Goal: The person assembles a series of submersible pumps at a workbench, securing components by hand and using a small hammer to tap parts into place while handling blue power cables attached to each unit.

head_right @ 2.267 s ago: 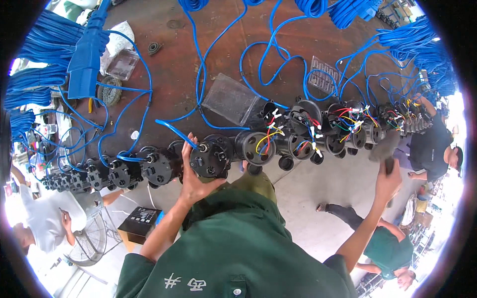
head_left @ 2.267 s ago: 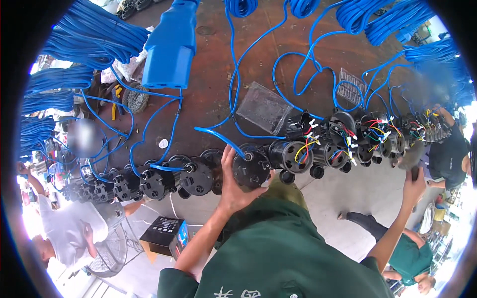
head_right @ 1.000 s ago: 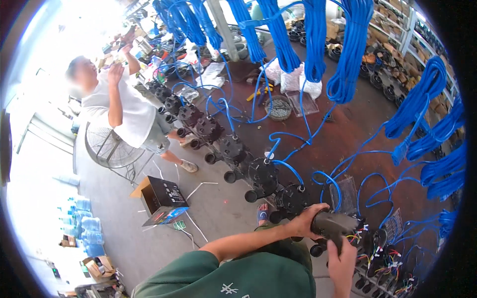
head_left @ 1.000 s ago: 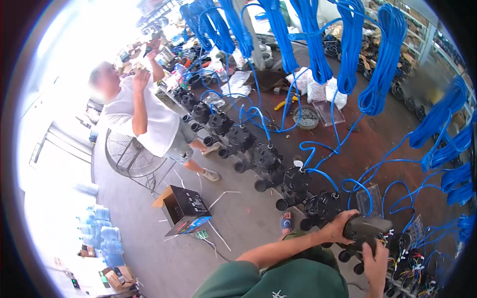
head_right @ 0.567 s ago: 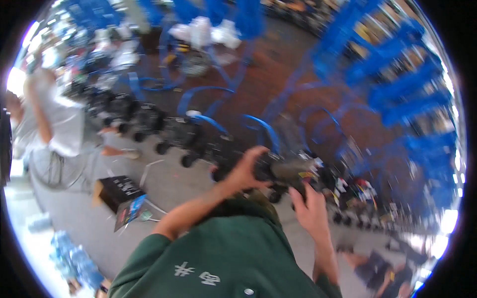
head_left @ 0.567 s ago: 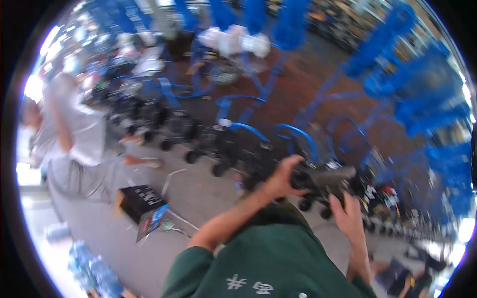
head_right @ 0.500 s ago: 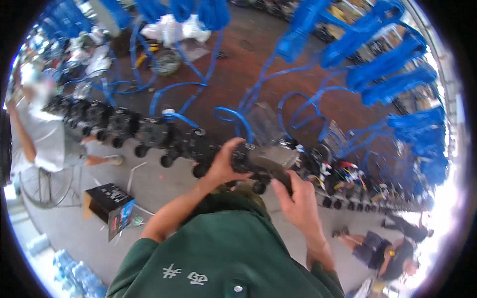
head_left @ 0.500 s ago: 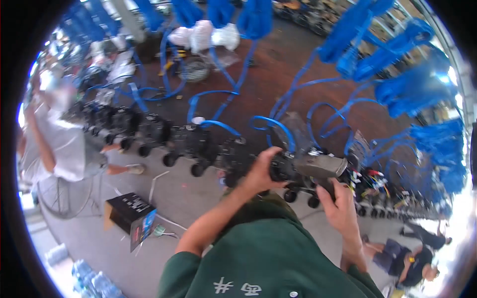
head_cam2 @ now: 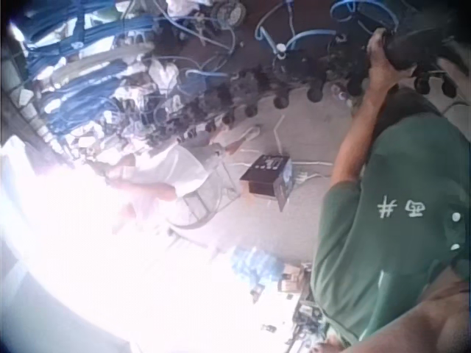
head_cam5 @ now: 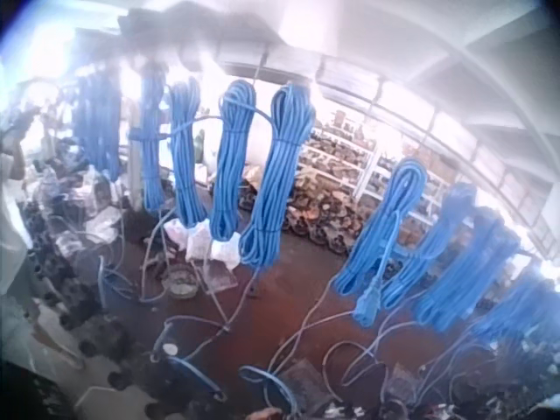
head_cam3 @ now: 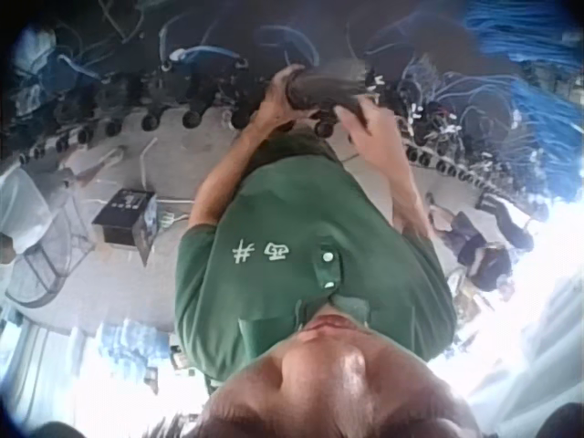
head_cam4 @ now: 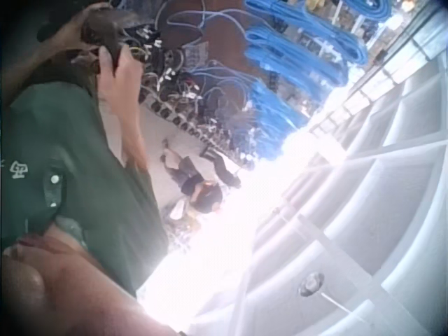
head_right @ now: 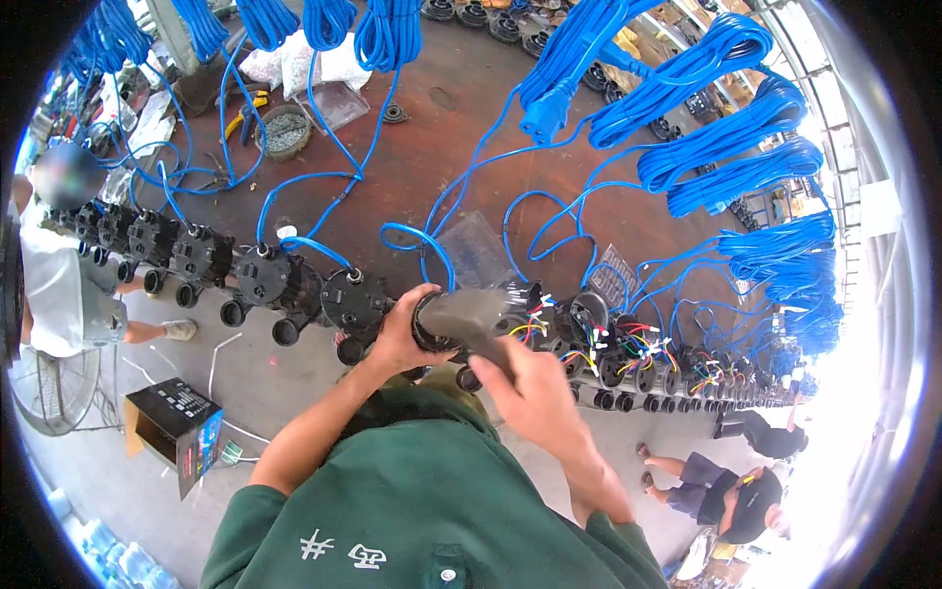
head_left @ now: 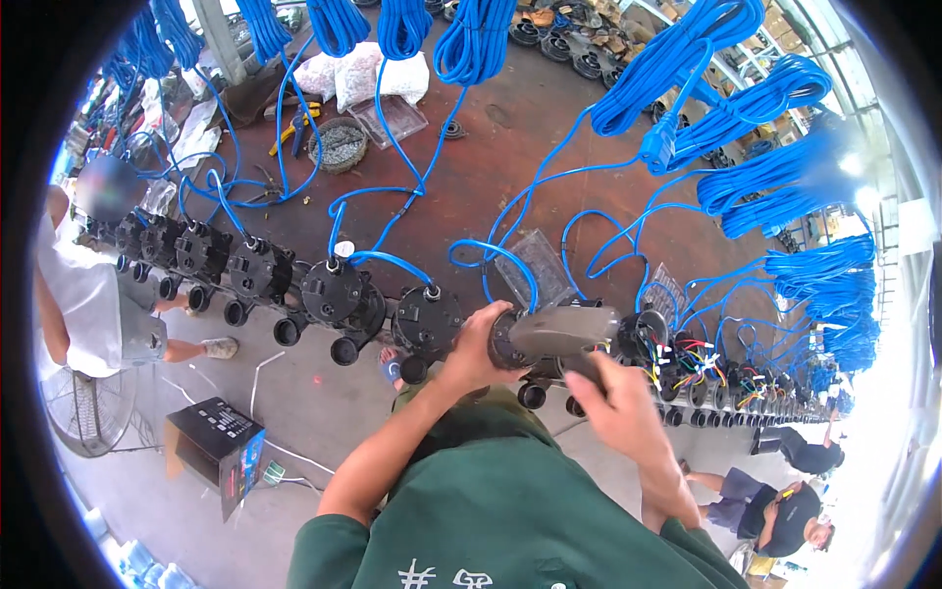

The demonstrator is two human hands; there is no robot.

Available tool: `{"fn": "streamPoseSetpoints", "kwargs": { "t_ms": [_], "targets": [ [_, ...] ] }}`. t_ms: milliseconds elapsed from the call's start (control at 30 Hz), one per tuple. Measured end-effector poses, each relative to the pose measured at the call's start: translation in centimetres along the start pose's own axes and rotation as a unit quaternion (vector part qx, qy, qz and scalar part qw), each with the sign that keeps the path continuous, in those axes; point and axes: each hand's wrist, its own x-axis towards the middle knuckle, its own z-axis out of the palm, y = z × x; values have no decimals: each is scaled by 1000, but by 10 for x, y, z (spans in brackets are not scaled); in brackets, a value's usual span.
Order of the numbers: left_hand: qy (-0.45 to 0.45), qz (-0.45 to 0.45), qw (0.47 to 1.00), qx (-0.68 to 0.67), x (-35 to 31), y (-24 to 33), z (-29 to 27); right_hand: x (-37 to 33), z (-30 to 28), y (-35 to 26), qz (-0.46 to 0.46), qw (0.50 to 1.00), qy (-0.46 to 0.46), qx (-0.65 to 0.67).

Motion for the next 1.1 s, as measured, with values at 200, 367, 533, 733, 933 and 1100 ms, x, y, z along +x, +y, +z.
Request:
{"fn": "streamPoseSetpoints", "kwargs": {
  "t_ms": [200,367,533,733,933,1100],
  "targets": [
    [5,16,1000,9,1,0,5,-19,21,57,-7,982,131,-135],
    [-20,10,1000,17,-3,-8,1,-1,8,63,120,992,15,44],
    [-1,37,999,13,3,-5,1,-7,-3,-2,-64,992,105,19],
    [5,24,997,-69,-7,-26,13,25,65,43,-33,989,16,-144],
    [-7,-9,1000,-18,-5,-5,1,1,-7,-16,41,999,-9,-2],
    [4,7,1000,2,-1,4,7,-15,19,37,-64,982,176,-15]
  ]
}}
